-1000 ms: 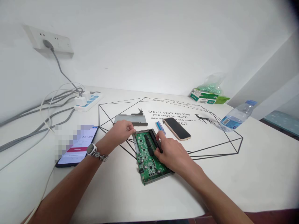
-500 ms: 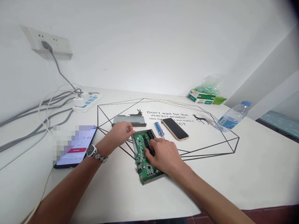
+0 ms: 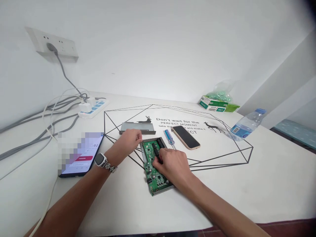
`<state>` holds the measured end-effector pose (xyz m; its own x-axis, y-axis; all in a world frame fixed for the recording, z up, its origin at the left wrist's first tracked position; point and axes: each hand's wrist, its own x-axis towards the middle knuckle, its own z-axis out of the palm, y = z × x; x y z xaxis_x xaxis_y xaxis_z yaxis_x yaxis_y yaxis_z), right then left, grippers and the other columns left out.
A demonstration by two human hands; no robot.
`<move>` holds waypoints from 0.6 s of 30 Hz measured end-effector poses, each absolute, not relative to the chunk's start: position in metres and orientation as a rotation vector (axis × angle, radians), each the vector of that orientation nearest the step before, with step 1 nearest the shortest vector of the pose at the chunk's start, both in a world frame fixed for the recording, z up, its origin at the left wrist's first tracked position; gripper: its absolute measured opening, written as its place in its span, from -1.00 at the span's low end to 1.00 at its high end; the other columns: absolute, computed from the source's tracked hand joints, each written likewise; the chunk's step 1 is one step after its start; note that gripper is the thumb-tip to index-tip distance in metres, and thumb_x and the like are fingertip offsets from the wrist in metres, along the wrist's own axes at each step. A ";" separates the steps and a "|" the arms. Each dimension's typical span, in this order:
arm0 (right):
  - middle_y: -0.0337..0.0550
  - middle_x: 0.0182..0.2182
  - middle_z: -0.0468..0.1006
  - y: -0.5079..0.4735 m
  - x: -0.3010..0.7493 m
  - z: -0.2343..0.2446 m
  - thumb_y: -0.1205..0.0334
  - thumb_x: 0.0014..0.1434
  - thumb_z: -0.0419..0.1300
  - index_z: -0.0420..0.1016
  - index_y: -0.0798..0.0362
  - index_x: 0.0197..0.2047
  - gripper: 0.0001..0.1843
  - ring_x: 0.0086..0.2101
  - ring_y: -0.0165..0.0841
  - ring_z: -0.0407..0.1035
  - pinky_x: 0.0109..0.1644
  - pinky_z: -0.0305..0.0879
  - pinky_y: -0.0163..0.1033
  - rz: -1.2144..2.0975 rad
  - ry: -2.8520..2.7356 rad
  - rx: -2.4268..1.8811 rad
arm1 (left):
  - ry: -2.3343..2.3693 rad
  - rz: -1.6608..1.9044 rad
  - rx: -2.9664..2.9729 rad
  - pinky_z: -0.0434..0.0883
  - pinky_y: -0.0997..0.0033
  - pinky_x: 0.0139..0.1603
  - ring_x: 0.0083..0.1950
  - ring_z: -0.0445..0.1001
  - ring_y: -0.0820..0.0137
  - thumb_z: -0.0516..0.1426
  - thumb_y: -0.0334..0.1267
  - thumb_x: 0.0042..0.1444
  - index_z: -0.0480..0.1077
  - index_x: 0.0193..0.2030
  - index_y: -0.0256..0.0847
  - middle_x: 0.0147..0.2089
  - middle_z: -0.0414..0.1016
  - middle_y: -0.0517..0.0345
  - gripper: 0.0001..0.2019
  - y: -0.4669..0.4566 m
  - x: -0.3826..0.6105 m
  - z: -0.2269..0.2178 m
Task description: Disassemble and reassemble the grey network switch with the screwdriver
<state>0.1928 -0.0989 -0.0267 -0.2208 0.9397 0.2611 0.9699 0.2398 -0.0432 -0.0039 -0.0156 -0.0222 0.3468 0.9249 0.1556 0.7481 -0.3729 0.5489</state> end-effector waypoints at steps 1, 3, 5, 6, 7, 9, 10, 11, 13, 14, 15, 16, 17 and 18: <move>-0.18 -0.50 0.57 -0.099 0.193 -0.027 0.20 0.17 0.11 0.38 0.06 -0.47 -0.79 -0.52 -0.37 0.35 -0.43 -0.26 -0.19 -0.194 -2.285 -1.783 | 1.471 0.634 2.243 0.24 0.36 -0.37 -0.36 0.45 0.30 0.11 -0.23 0.15 0.42 -0.37 -0.19 -0.41 0.52 0.12 -0.87 -0.015 -0.004 -0.022; -0.18 -0.50 0.56 -0.099 0.193 -0.028 0.20 0.17 0.12 0.38 0.06 -0.47 -0.80 -0.52 -0.37 0.35 -0.42 -0.26 -0.19 -0.201 -2.289 -1.768 | 1.476 0.634 2.255 0.23 0.36 -0.36 -0.36 0.45 0.30 0.10 -0.24 0.15 0.41 -0.38 -0.19 -0.41 0.51 0.12 -0.87 -0.016 -0.004 -0.022; -0.18 -0.50 0.56 -0.098 0.193 -0.029 0.19 0.17 0.12 0.38 0.06 -0.46 -0.79 -0.52 -0.36 0.35 -0.42 -0.27 -0.19 -0.201 -2.282 -1.773 | 1.475 0.637 2.250 0.23 0.36 -0.36 -0.37 0.44 0.31 0.09 -0.25 0.15 0.40 -0.38 -0.19 -0.42 0.51 0.12 -0.87 -0.016 -0.004 -0.022; -0.19 -0.51 0.56 -0.098 0.193 -0.030 0.18 0.18 0.12 0.38 0.06 -0.46 -0.79 -0.52 -0.36 0.35 -0.42 -0.27 -0.19 -0.202 -2.278 -1.777 | 1.472 0.641 2.248 0.23 0.36 -0.36 -0.37 0.44 0.31 0.09 -0.25 0.15 0.40 -0.38 -0.19 -0.42 0.51 0.12 -0.87 -0.016 -0.003 -0.022; -0.19 -0.50 0.56 -0.098 0.193 -0.030 0.18 0.18 0.12 0.38 0.05 -0.46 -0.79 -0.52 -0.36 0.36 -0.42 -0.27 -0.19 -0.203 -2.277 -1.779 | 1.468 0.645 2.248 0.23 0.36 -0.36 -0.37 0.43 0.31 0.09 -0.25 0.15 0.40 -0.39 -0.19 -0.42 0.51 0.13 -0.87 -0.016 -0.003 -0.022; -0.19 -0.50 0.56 -0.098 0.193 -0.030 0.18 0.18 0.12 0.37 0.05 -0.46 -0.79 -0.52 -0.35 0.37 -0.42 -0.26 -0.19 -0.202 -2.280 -1.776 | 1.463 0.647 2.256 0.22 0.35 -0.36 -0.36 0.43 0.31 0.09 -0.25 0.15 0.39 -0.39 -0.19 -0.42 0.50 0.12 -0.87 -0.017 -0.003 -0.022; -0.19 -0.50 0.57 -0.098 0.193 -0.029 0.18 0.18 0.12 0.37 0.05 -0.46 -0.79 -0.51 -0.35 0.37 -0.42 -0.26 -0.19 -0.203 -2.283 -1.774 | 1.459 0.646 2.262 0.22 0.35 -0.36 -0.36 0.43 0.31 0.09 -0.25 0.15 0.39 -0.39 -0.19 -0.42 0.50 0.12 -0.87 -0.017 -0.003 -0.022; -0.19 -0.49 0.57 -0.098 0.193 -0.029 0.18 0.18 0.12 0.37 0.05 -0.46 -0.79 -0.51 -0.35 0.38 -0.42 -0.25 -0.19 -0.203 -2.284 -1.775 | 1.457 0.647 2.268 0.21 0.35 -0.36 -0.36 0.43 0.31 0.09 -0.25 0.15 0.39 -0.39 -0.19 -0.42 0.50 0.12 -0.87 -0.017 -0.003 -0.022; -0.19 -0.49 0.57 -0.099 0.193 -0.028 0.18 0.19 0.12 0.37 0.05 -0.45 -0.80 -0.50 -0.34 0.39 -0.42 -0.25 -0.19 -0.200 -2.285 -1.782 | 1.453 0.654 2.275 0.21 0.35 -0.36 -0.36 0.42 0.30 0.09 -0.25 0.15 0.39 -0.39 -0.19 -0.42 0.50 0.12 -0.86 -0.016 -0.003 -0.022; -0.20 -0.48 0.58 -0.099 0.193 -0.028 0.18 0.19 0.12 0.37 0.05 -0.45 -0.80 -0.50 -0.34 0.39 -0.42 -0.25 -0.19 -0.199 -2.286 -1.786 | 1.452 0.660 2.274 0.21 0.35 -0.36 -0.36 0.43 0.30 0.09 -0.24 0.16 0.39 -0.39 -0.19 -0.42 0.50 0.12 -0.86 -0.016 -0.003 -0.023; -0.20 -0.48 0.58 -0.099 0.193 -0.028 0.17 0.19 0.12 0.37 0.05 -0.45 -0.79 -0.50 -0.34 0.40 -0.42 -0.25 -0.19 -0.199 -2.289 -1.786 | 1.451 0.664 2.272 0.22 0.35 -0.36 -0.36 0.43 0.30 0.09 -0.24 0.16 0.39 -0.39 -0.19 -0.42 0.50 0.12 -0.86 -0.016 -0.003 -0.023; -0.20 -0.48 0.58 -0.100 0.192 -0.027 0.16 0.19 0.12 0.37 0.04 -0.45 -0.79 -0.50 -0.33 0.40 -0.42 -0.25 -0.19 -0.200 -2.291 -1.786 | 1.452 0.666 2.269 0.22 0.35 -0.36 -0.36 0.43 0.30 0.10 -0.24 0.16 0.40 -0.39 -0.19 -0.43 0.51 0.12 -0.86 -0.015 -0.003 -0.024; -0.20 -0.48 0.58 -0.100 0.192 -0.027 0.16 0.19 0.12 0.37 0.04 -0.45 -0.79 -0.50 -0.33 0.40 -0.42 -0.25 -0.19 -0.203 -2.291 -1.789 | 1.454 0.666 2.266 0.23 0.35 -0.36 -0.37 0.44 0.30 0.10 -0.24 0.16 0.40 -0.38 -0.19 -0.43 0.51 0.12 -0.87 -0.015 -0.004 -0.025; -0.20 -0.48 0.59 -0.100 0.192 -0.027 0.16 0.19 0.12 0.37 0.04 -0.45 -0.79 -0.50 -0.33 0.41 -0.42 -0.25 -0.19 -0.209 -2.287 -1.796 | 1.457 0.664 2.261 0.23 0.35 -0.37 -0.37 0.44 0.30 0.11 -0.24 0.15 0.41 -0.38 -0.19 -0.43 0.51 0.13 -0.87 -0.014 -0.004 -0.026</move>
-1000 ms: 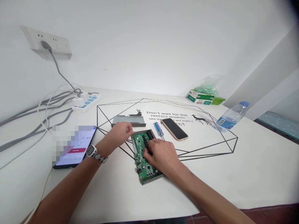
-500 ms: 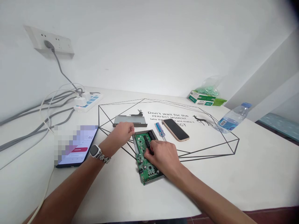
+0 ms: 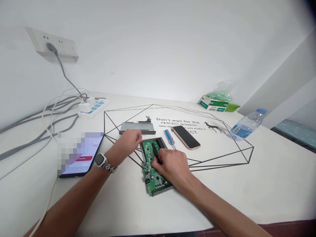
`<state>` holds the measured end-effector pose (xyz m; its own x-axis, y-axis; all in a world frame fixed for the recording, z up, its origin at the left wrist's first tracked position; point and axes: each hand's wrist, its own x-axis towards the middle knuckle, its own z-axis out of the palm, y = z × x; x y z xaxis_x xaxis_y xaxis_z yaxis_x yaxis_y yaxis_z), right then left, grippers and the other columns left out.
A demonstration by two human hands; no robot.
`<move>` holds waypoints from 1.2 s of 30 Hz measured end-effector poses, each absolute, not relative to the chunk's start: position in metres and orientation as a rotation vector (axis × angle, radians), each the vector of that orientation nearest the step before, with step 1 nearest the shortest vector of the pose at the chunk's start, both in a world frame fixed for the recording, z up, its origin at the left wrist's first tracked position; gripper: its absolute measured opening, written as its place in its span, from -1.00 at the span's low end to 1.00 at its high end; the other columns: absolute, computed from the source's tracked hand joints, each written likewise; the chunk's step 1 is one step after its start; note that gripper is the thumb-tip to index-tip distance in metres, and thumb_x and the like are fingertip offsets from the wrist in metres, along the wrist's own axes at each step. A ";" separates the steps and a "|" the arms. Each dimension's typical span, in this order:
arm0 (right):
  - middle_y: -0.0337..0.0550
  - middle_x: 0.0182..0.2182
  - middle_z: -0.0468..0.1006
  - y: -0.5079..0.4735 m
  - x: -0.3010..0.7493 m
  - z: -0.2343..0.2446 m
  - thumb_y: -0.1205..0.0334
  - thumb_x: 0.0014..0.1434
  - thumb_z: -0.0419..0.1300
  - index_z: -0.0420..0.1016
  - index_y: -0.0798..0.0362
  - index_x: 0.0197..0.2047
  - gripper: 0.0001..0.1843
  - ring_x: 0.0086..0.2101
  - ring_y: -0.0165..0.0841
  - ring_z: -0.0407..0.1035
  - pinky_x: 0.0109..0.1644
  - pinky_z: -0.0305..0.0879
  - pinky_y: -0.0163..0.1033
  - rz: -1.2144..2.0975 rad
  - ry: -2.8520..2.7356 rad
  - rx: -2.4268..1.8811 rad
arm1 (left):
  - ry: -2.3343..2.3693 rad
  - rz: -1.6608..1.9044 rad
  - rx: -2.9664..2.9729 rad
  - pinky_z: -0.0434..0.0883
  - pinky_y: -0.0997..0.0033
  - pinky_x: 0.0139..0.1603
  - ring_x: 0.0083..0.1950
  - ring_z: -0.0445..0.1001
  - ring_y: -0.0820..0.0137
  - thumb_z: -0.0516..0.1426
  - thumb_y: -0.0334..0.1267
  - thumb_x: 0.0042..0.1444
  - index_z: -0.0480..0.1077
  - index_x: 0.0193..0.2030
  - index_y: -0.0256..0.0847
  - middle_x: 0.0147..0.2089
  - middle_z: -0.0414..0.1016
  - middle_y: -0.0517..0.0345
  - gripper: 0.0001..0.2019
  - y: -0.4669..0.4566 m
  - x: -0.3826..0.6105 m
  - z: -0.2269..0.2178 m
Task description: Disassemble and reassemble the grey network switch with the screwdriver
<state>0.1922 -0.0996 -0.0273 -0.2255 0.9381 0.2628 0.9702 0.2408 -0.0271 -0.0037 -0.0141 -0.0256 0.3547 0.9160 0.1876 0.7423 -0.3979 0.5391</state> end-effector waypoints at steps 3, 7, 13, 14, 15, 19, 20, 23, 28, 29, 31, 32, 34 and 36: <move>-0.19 -0.49 0.59 -0.099 0.191 -0.027 0.17 0.18 0.12 0.37 0.04 -0.46 -0.79 -0.50 -0.32 0.41 -0.42 -0.25 -0.18 -0.218 -2.265 -1.846 | 1.471 0.657 2.238 0.24 0.36 -0.38 -0.37 0.46 0.30 0.12 -0.25 0.15 0.43 -0.38 -0.18 -0.43 0.52 0.13 -0.88 -0.012 -0.004 -0.028; -0.18 -0.51 0.58 -0.098 0.191 -0.023 0.16 0.17 0.12 0.36 0.04 -0.50 -0.77 -0.51 -0.32 0.39 -0.43 -0.25 -0.18 -0.207 -2.263 -1.899 | 1.473 0.649 2.225 0.25 0.35 -0.38 -0.37 0.46 0.29 0.11 -0.24 0.16 0.43 -0.38 -0.18 -0.42 0.53 0.13 -0.87 -0.011 -0.004 -0.029; -0.20 -0.57 0.51 -0.096 0.203 -0.013 0.01 0.21 0.12 0.37 0.00 -0.47 -0.69 -0.52 -0.33 0.33 -0.43 -0.18 -0.21 -0.038 -2.257 -1.913 | 1.465 0.646 2.262 0.26 0.34 -0.36 -0.35 0.45 0.28 0.09 -0.23 0.18 0.42 -0.37 -0.18 -0.41 0.52 0.11 -0.85 -0.014 -0.005 -0.026; -0.20 -0.57 0.51 -0.094 0.208 -0.012 -0.02 0.23 0.09 0.39 0.00 -0.42 -0.69 -0.51 -0.32 0.33 -0.43 -0.18 -0.22 -0.017 -2.245 -1.907 | 1.463 0.642 2.266 0.26 0.34 -0.36 -0.35 0.45 0.28 0.08 -0.23 0.18 0.42 -0.37 -0.18 -0.42 0.52 0.11 -0.84 -0.015 -0.005 -0.026; -0.20 -0.56 0.51 -0.092 0.212 -0.011 -0.04 0.24 0.07 0.42 0.00 -0.33 -0.70 -0.51 -0.31 0.32 -0.42 -0.17 -0.22 -0.008 -2.228 -1.906 | 1.461 0.637 2.265 0.26 0.34 -0.36 -0.35 0.46 0.27 0.08 -0.22 0.19 0.42 -0.37 -0.18 -0.41 0.52 0.10 -0.84 -0.015 -0.004 -0.025; -0.16 -0.51 0.50 -0.084 0.227 -0.012 0.08 0.16 0.10 0.41 0.05 0.06 -0.57 -0.45 -0.25 0.35 -0.41 -0.19 -0.23 0.009 -2.229 -1.929 | 1.488 0.628 2.241 0.28 0.34 -0.35 -0.32 0.48 0.27 0.09 -0.23 0.17 0.45 -0.35 -0.18 -0.39 0.55 0.10 -0.85 -0.016 -0.006 -0.022; -0.15 -0.50 0.50 -0.083 0.228 -0.013 0.11 0.14 0.10 0.41 0.06 0.10 -0.54 -0.44 -0.24 0.36 -0.41 -0.18 -0.23 0.027 -2.245 -1.937 | 1.492 0.630 2.245 0.29 0.34 -0.35 -0.32 0.49 0.27 0.09 -0.23 0.16 0.45 -0.35 -0.19 -0.38 0.55 0.10 -0.85 -0.015 -0.008 -0.021; -0.12 -0.49 0.50 -0.082 0.228 -0.015 0.17 0.14 0.09 0.44 0.09 0.11 -0.53 -0.43 -0.25 0.35 -0.40 -0.12 -0.22 0.068 -2.284 -1.928 | 1.549 0.672 2.226 0.30 0.36 -0.37 -0.33 0.50 0.29 0.10 -0.23 0.12 0.45 -0.37 -0.19 -0.38 0.55 0.11 -0.86 -0.012 -0.020 -0.013; -0.14 -0.49 0.50 -0.083 0.225 -0.018 0.22 0.15 0.10 0.44 0.12 0.11 -0.54 -0.46 -0.27 0.32 -0.38 -0.08 -0.22 0.088 -2.293 -1.872 | 1.736 0.607 2.108 0.28 0.38 -0.43 -0.39 0.49 0.28 0.13 -0.26 -0.01 0.47 -0.46 -0.16 -0.43 0.54 0.12 -0.89 -0.009 -0.048 0.000; -0.14 -0.50 0.49 -0.083 0.224 -0.019 0.22 0.15 0.10 0.44 0.12 0.11 -0.55 -0.47 -0.28 0.32 -0.38 -0.07 -0.22 0.097 -2.291 -1.858 | 1.740 0.555 2.096 0.28 0.38 -0.43 -0.39 0.49 0.28 0.14 -0.27 -0.05 0.47 -0.48 -0.16 -0.46 0.54 0.13 -0.91 -0.009 -0.052 0.000; -0.16 -0.52 0.48 -0.084 0.223 -0.020 0.24 0.16 0.09 0.45 0.12 0.10 -0.56 -0.47 -0.28 0.33 -0.38 -0.07 -0.22 0.123 -2.282 -1.835 | 1.700 0.454 2.074 0.29 0.39 -0.42 -0.38 0.49 0.28 0.14 -0.30 -0.10 0.47 -0.52 -0.16 -0.48 0.53 0.15 -0.92 -0.009 -0.058 -0.002; -0.16 -0.53 0.48 -0.084 0.222 -0.020 0.25 0.16 0.08 0.45 0.12 0.11 -0.56 -0.47 -0.28 0.33 -0.38 -0.07 -0.22 0.135 -2.276 -1.826 | 1.670 0.417 2.061 0.30 0.39 -0.42 -0.36 0.50 0.27 0.15 -0.30 -0.12 0.49 -0.51 -0.16 -0.47 0.54 0.15 -0.92 -0.009 -0.059 -0.003; -0.16 -0.54 0.48 -0.085 0.218 -0.022 0.26 0.17 0.07 0.44 0.13 0.12 -0.55 -0.47 -0.27 0.33 -0.39 -0.07 -0.22 0.156 -2.266 -1.809 | 1.626 0.372 2.034 0.32 0.40 -0.40 -0.33 0.53 0.26 0.17 -0.29 -0.14 0.51 -0.48 -0.16 -0.43 0.57 0.15 -0.92 -0.008 -0.060 -0.006; -0.16 -0.54 0.48 -0.086 0.214 -0.024 0.27 0.17 0.06 0.41 0.12 0.17 -0.52 -0.47 -0.26 0.34 -0.40 -0.06 -0.21 0.173 -2.258 -1.783 | 1.629 0.344 2.020 0.33 0.40 -0.38 -0.30 0.54 0.26 0.20 -0.29 -0.15 0.53 -0.44 -0.16 -0.37 0.60 0.13 -0.90 -0.006 -0.058 -0.009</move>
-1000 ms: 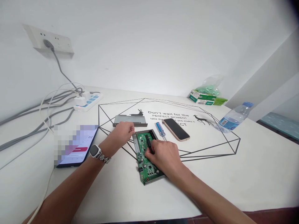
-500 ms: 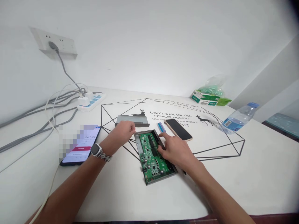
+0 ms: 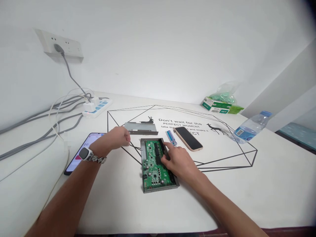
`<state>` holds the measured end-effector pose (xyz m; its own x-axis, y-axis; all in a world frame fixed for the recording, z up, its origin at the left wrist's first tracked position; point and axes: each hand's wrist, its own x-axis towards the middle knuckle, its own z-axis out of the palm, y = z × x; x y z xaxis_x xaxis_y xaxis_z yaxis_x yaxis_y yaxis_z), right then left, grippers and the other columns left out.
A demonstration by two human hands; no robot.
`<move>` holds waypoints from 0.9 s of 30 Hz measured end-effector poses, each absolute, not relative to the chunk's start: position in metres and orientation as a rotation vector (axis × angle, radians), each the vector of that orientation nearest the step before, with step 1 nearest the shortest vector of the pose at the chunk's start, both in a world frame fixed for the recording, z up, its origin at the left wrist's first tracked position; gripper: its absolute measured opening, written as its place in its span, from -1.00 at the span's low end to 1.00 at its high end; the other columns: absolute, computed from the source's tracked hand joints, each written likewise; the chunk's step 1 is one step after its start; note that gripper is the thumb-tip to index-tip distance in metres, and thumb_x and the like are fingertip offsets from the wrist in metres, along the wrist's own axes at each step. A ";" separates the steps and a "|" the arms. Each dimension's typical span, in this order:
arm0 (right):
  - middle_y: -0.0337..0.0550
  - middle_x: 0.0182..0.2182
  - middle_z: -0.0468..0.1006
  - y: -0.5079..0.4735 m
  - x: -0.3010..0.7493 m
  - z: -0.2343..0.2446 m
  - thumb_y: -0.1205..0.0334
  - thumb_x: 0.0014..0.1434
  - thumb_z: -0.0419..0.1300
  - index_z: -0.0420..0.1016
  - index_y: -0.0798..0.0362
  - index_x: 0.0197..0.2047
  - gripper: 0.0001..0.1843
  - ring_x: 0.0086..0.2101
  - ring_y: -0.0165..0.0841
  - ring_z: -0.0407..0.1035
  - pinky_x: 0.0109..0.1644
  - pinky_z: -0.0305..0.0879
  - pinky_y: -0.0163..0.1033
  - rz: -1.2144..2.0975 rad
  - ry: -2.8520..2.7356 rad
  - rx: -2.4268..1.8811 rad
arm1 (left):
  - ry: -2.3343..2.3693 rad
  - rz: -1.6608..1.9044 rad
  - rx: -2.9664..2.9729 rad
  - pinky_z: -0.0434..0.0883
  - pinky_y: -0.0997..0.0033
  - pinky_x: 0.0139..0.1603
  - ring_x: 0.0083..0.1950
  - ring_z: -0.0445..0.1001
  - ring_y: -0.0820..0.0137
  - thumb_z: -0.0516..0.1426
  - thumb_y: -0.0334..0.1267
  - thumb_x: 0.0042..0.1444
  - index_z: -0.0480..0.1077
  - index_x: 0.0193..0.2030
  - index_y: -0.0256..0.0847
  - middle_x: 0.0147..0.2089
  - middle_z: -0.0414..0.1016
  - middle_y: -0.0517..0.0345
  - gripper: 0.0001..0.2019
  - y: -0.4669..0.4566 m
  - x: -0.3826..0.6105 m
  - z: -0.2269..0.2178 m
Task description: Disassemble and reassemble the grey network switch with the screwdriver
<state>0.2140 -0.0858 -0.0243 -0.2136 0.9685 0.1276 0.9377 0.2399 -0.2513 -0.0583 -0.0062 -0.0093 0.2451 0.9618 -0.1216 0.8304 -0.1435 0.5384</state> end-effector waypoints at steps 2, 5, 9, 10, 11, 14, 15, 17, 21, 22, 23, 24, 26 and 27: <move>-0.18 -0.54 0.47 -0.086 0.211 -0.027 0.25 0.16 0.07 0.29 0.13 0.29 -0.40 -0.48 -0.24 0.35 -0.41 -0.05 -0.21 0.192 -2.236 -1.764 | 1.661 0.309 2.032 0.33 0.41 -0.37 -0.29 0.54 0.26 0.22 -0.29 -0.16 0.53 -0.42 -0.18 -0.35 0.60 0.11 -0.90 -0.004 -0.056 -0.011; -0.22 -0.58 0.46 -0.084 0.211 -0.030 0.20 0.16 0.09 0.04 0.17 0.42 -0.22 -0.50 -0.21 0.36 -0.41 -0.02 -0.20 0.267 -2.193 -1.731 | 1.718 0.249 2.090 0.28 0.42 -0.39 -0.31 0.51 0.29 0.24 -0.35 -0.16 0.51 -0.43 -0.21 -0.35 0.57 0.09 -0.92 -0.004 -0.050 -0.010; -0.24 -0.60 0.48 -0.078 0.221 -0.022 -0.01 0.22 0.10 0.08 0.15 0.39 -0.24 -0.51 -0.20 0.37 -0.41 0.07 -0.19 0.448 -2.095 -1.711 | 1.751 0.191 2.110 0.26 0.42 -0.40 -0.33 0.50 0.29 0.18 -0.48 -0.14 0.48 -0.48 -0.24 -0.38 0.55 0.06 -0.91 -0.011 -0.041 -0.002; -0.25 -0.60 0.48 -0.075 0.225 -0.018 -0.07 0.23 0.09 0.17 0.12 0.35 -0.29 -0.51 -0.21 0.38 -0.40 0.09 -0.19 0.449 -2.054 -1.729 | 1.752 0.177 2.110 0.26 0.42 -0.40 -0.33 0.50 0.29 0.16 -0.50 -0.14 0.47 -0.49 -0.24 -0.39 0.56 0.05 -0.89 -0.013 -0.039 -0.001; -0.25 -0.60 0.48 -0.072 0.231 -0.013 -0.11 0.23 0.08 0.30 0.07 0.24 -0.38 -0.51 -0.23 0.38 -0.40 0.10 -0.19 0.443 -2.010 -1.754 | 1.759 0.163 2.113 0.26 0.41 -0.41 -0.33 0.50 0.28 0.14 -0.51 -0.13 0.45 -0.50 -0.24 -0.39 0.56 0.04 -0.88 -0.015 -0.038 0.001; -0.18 -0.54 0.51 -0.062 0.253 -0.002 -0.18 0.20 0.09 0.49 0.01 -0.10 -0.55 -0.48 -0.25 0.39 -0.42 0.12 -0.21 0.411 -1.907 -1.948 | 1.739 0.193 2.210 0.25 0.38 -0.39 -0.34 0.50 0.26 0.09 -0.49 -0.05 0.41 -0.50 -0.22 -0.38 0.56 0.02 -0.87 -0.016 -0.037 -0.002; -0.15 -0.50 0.53 -0.058 0.261 -0.001 -0.19 0.18 0.11 0.50 0.01 -0.18 -0.57 -0.46 -0.25 0.40 -0.42 0.11 -0.22 0.371 -1.896 -2.037 | 1.716 0.230 2.259 0.25 0.37 -0.38 -0.34 0.49 0.26 0.08 -0.47 -0.02 0.41 -0.48 -0.21 -0.37 0.56 0.03 -0.87 -0.015 -0.037 -0.004; -0.08 -0.40 0.57 -0.052 0.275 -0.001 -0.21 0.13 0.16 0.49 0.01 -0.30 -0.57 -0.40 -0.22 0.43 -0.41 0.12 -0.21 0.306 -1.900 -2.204 | 1.646 0.326 2.335 0.25 0.36 -0.37 -0.36 0.48 0.27 0.07 -0.41 0.05 0.41 -0.43 -0.19 -0.37 0.55 0.05 -0.88 -0.011 -0.037 -0.011; -0.08 -0.41 0.57 -0.043 0.286 -0.014 -0.09 0.08 0.25 0.50 0.02 -0.41 -0.68 -0.40 -0.24 0.42 -0.40 0.15 -0.22 0.495 -2.049 -2.196 | 1.422 0.515 2.318 0.25 0.37 -0.40 -0.36 0.47 0.29 0.07 -0.33 0.13 0.40 -0.37 -0.18 -0.39 0.53 0.09 -0.90 -0.006 -0.029 -0.022; -0.09 -0.44 0.56 -0.041 0.284 -0.017 -0.01 0.08 0.25 0.50 0.03 -0.43 -0.73 -0.42 -0.26 0.41 -0.40 0.16 -0.22 0.532 -2.062 -2.155 | 1.362 0.575 2.285 0.26 0.38 -0.40 -0.36 0.47 0.30 0.07 -0.32 0.15 0.40 -0.35 -0.18 -0.39 0.53 0.09 -0.89 -0.007 -0.024 -0.023; -0.11 -0.47 0.55 -0.040 0.283 -0.021 0.05 0.08 0.25 0.50 0.03 -0.44 -0.77 -0.44 -0.28 0.39 -0.40 0.16 -0.22 0.560 -2.055 -2.125 | 1.306 0.640 2.247 0.27 0.38 -0.41 -0.36 0.47 0.30 0.07 -0.30 0.16 0.41 -0.33 -0.18 -0.38 0.53 0.10 -0.89 -0.008 -0.020 -0.024; -0.12 -0.49 0.53 -0.039 0.280 -0.023 0.08 0.06 0.25 0.50 0.04 -0.47 -0.79 -0.46 -0.29 0.38 -0.40 0.16 -0.23 0.574 -2.029 -2.110 | 1.263 0.717 2.204 0.29 0.38 -0.40 -0.36 0.47 0.30 0.07 -0.28 0.18 0.42 -0.31 -0.19 -0.37 0.53 0.09 -0.88 -0.010 -0.015 -0.024; -0.15 -0.55 0.49 -0.038 0.275 -0.026 0.09 0.04 0.27 0.47 0.05 -0.51 -0.78 -0.49 -0.32 0.34 -0.43 0.14 -0.24 0.606 -1.933 -2.100 | 1.193 0.867 2.115 0.33 0.37 -0.35 -0.33 0.48 0.30 0.10 -0.25 0.19 0.45 -0.29 -0.20 -0.34 0.55 0.08 -0.87 -0.013 -0.004 -0.024; -0.16 -0.57 0.47 -0.037 0.273 -0.027 0.08 0.04 0.28 0.46 0.06 -0.52 -0.75 -0.52 -0.34 0.31 -0.45 0.12 -0.24 0.644 -1.869 -2.086 | 1.173 0.941 2.053 0.35 0.36 -0.32 -0.31 0.49 0.30 0.11 -0.23 0.19 0.47 -0.29 -0.21 -0.33 0.55 0.07 -0.86 -0.014 0.001 -0.024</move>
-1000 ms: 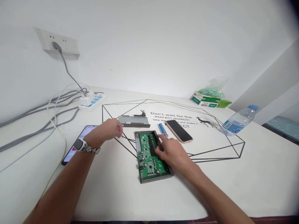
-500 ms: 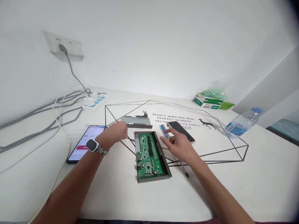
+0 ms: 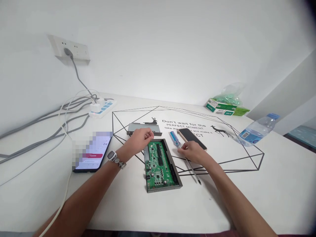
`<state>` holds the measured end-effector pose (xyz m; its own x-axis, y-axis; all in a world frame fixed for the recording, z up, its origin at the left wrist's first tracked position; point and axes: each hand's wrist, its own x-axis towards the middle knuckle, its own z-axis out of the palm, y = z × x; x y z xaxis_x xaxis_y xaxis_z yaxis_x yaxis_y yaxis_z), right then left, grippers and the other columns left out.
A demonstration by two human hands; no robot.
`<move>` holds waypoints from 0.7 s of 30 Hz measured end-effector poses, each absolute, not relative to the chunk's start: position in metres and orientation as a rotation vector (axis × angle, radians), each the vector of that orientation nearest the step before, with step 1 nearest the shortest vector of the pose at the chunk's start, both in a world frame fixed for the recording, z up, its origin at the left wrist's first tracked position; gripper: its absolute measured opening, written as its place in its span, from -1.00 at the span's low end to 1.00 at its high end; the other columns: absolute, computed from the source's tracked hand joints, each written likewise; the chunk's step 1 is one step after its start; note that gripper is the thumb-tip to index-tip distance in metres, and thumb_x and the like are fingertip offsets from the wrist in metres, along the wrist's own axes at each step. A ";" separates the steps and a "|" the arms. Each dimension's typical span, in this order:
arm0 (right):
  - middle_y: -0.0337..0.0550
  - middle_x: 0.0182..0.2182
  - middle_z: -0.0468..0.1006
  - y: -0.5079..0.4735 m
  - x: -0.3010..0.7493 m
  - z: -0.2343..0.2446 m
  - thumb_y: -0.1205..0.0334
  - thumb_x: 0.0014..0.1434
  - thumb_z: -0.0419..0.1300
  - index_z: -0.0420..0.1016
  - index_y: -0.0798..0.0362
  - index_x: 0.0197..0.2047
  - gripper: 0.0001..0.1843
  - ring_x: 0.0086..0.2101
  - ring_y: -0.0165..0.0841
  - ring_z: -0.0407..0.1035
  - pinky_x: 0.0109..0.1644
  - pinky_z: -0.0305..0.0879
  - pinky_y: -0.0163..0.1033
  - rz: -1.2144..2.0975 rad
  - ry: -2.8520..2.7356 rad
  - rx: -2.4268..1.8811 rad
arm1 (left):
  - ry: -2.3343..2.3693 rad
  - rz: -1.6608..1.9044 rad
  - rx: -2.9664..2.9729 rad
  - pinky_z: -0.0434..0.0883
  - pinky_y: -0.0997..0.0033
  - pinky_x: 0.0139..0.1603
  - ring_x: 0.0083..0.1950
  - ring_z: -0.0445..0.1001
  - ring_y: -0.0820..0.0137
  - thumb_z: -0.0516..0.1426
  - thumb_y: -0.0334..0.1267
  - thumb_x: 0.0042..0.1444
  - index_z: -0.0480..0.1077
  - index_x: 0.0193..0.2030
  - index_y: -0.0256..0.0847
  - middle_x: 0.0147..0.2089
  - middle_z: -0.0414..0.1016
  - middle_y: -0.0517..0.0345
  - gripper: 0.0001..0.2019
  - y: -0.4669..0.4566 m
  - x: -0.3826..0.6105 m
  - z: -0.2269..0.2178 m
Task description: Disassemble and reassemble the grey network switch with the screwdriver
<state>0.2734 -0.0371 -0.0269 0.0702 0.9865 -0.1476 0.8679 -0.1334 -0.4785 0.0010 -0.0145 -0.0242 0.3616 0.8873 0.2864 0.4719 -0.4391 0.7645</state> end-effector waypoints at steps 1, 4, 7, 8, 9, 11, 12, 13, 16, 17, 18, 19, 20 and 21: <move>-0.18 -0.60 0.45 -0.037 0.272 -0.027 0.07 0.05 0.27 0.44 0.06 -0.52 -0.74 -0.55 -0.37 0.27 -0.47 0.10 -0.25 0.705 -1.797 -2.052 | 1.151 1.007 1.977 0.37 0.34 -0.28 -0.29 0.50 0.30 0.13 -0.21 0.19 0.48 -0.29 -0.22 -0.32 0.56 0.07 -0.85 -0.015 0.005 -0.025; -0.29 -0.66 0.38 -0.037 0.268 -0.025 0.06 0.12 0.24 0.31 0.02 -0.48 -0.72 -0.65 -0.48 0.10 -0.55 -0.03 -0.31 0.960 -1.538 -1.759 | 1.063 1.124 1.691 0.41 0.30 -0.15 -0.22 0.52 0.30 0.22 -0.18 0.15 0.53 -0.25 -0.26 -0.27 0.59 0.03 -0.82 -0.015 0.013 -0.026; -0.43 -0.69 0.29 -0.038 0.262 -0.022 0.03 0.14 0.29 0.16 -0.02 -0.42 -0.63 -0.69 -0.55 -0.03 -0.59 -0.15 -0.37 1.125 -1.275 -1.307 | 0.959 1.145 1.453 0.42 0.26 -0.06 -0.18 0.52 0.32 0.29 -0.17 0.08 0.56 -0.18 -0.27 -0.20 0.62 0.00 -0.77 -0.013 0.016 -0.028; -0.44 -0.69 0.29 -0.039 0.259 -0.020 0.01 0.13 0.33 0.16 -0.03 -0.40 -0.60 -0.69 -0.56 -0.03 -0.59 -0.15 -0.38 1.140 -1.212 -1.185 | 0.927 1.148 1.387 0.41 0.25 -0.04 -0.17 0.52 0.33 0.31 -0.16 0.07 0.57 -0.16 -0.26 -0.19 0.62 0.00 -0.75 -0.013 0.016 -0.029; -0.44 -0.68 0.32 -0.040 0.257 -0.018 -0.01 0.12 0.35 0.17 -0.02 -0.38 -0.58 -0.69 -0.56 -0.01 -0.59 -0.13 -0.39 1.141 -1.165 -1.089 | 0.901 1.152 1.327 0.41 0.25 -0.02 -0.16 0.51 0.33 0.33 -0.14 0.05 0.57 -0.16 -0.26 -0.18 0.62 0.00 -0.73 -0.013 0.017 -0.030; -0.39 -0.64 0.40 -0.042 0.252 -0.014 -0.02 0.10 0.39 0.23 -0.01 -0.34 -0.58 -0.68 -0.54 0.12 -0.59 0.00 -0.38 1.125 -1.108 -0.959 | 0.872 1.156 1.219 0.41 0.25 0.00 -0.16 0.50 0.35 0.36 -0.10 0.02 0.58 -0.19 -0.28 -0.19 0.61 -0.01 -0.69 -0.014 0.019 -0.031; -0.36 -0.63 0.43 -0.043 0.250 -0.012 -0.01 0.09 0.40 0.27 -0.01 -0.33 -0.60 -0.67 -0.51 0.19 -0.57 0.09 -0.36 1.112 -1.089 -0.918 | 0.866 1.153 1.177 0.41 0.25 0.01 -0.17 0.50 0.36 0.37 -0.08 0.01 0.57 -0.20 -0.29 -0.19 0.61 -0.01 -0.68 -0.014 0.020 -0.031; -0.34 -0.62 0.46 -0.045 0.249 -0.011 0.01 0.09 0.41 0.30 0.00 -0.32 -0.62 -0.64 -0.48 0.26 -0.54 0.17 -0.34 1.098 -1.075 -0.888 | 0.862 1.150 1.146 0.40 0.26 0.01 -0.17 0.50 0.37 0.37 -0.06 0.01 0.57 -0.21 -0.30 -0.20 0.60 -0.01 -0.66 -0.015 0.022 -0.031; -0.22 -0.54 0.57 -0.047 0.246 -0.010 0.04 0.10 0.40 0.38 0.03 -0.30 -0.68 -0.54 -0.37 0.44 -0.42 0.36 -0.25 1.041 -1.056 -0.826 | 0.867 1.144 1.086 0.39 0.31 -0.02 -0.20 0.47 0.40 0.38 -0.04 0.01 0.56 -0.25 -0.31 -0.24 0.57 0.02 -0.65 -0.019 0.028 -0.030; -0.18 -0.50 0.60 -0.048 0.246 -0.010 0.05 0.12 0.39 0.40 0.04 -0.29 -0.69 -0.49 -0.33 0.49 -0.38 0.40 -0.22 1.017 -1.052 -0.808 | 0.873 1.146 1.066 0.39 0.33 -0.04 -0.21 0.46 0.42 0.37 -0.05 0.01 0.55 -0.27 -0.32 -0.26 0.55 0.04 -0.66 -0.020 0.029 -0.030; -0.14 -0.46 0.63 -0.049 0.246 -0.011 0.05 0.13 0.38 0.42 0.04 -0.28 -0.71 -0.45 -0.30 0.53 -0.34 0.43 -0.19 0.988 -1.053 -0.792 | 0.878 1.150 1.042 0.38 0.35 -0.06 -0.23 0.45 0.44 0.37 -0.06 0.02 0.54 -0.28 -0.32 -0.28 0.53 0.07 -0.68 -0.021 0.031 -0.030; -0.11 -0.43 0.64 -0.050 0.246 -0.011 0.06 0.15 0.37 0.43 0.05 -0.26 -0.72 -0.42 -0.27 0.55 -0.31 0.45 -0.16 0.957 -1.057 -0.778 | 0.877 1.158 1.017 0.38 0.37 -0.07 -0.24 0.43 0.45 0.36 -0.08 0.04 0.52 -0.29 -0.32 -0.29 0.51 0.09 -0.70 -0.022 0.032 -0.030; -0.10 -0.41 0.65 -0.050 0.246 -0.012 0.07 0.17 0.36 0.44 0.05 -0.25 -0.74 -0.40 -0.26 0.56 -0.28 0.46 -0.14 0.925 -1.063 -0.768 | 0.868 1.166 0.992 0.37 0.38 -0.08 -0.25 0.43 0.47 0.35 -0.10 0.06 0.52 -0.28 -0.31 -0.29 0.50 0.11 -0.71 -0.023 0.033 -0.030; -0.09 -0.40 0.65 -0.051 0.246 -0.013 0.08 0.19 0.34 0.45 0.05 -0.24 -0.76 -0.39 -0.25 0.57 -0.26 0.47 -0.12 0.898 -1.073 -0.762 | 0.854 1.173 0.968 0.37 0.39 -0.08 -0.25 0.42 0.47 0.34 -0.12 0.08 0.51 -0.27 -0.31 -0.29 0.49 0.12 -0.73 -0.023 0.034 -0.031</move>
<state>0.2456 -0.0509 -0.0132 0.2113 0.8926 0.3983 -0.2340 0.4418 -0.8660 0.0339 -0.0233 -0.0308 0.1889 0.9810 -0.0445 -0.3439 0.1085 0.9327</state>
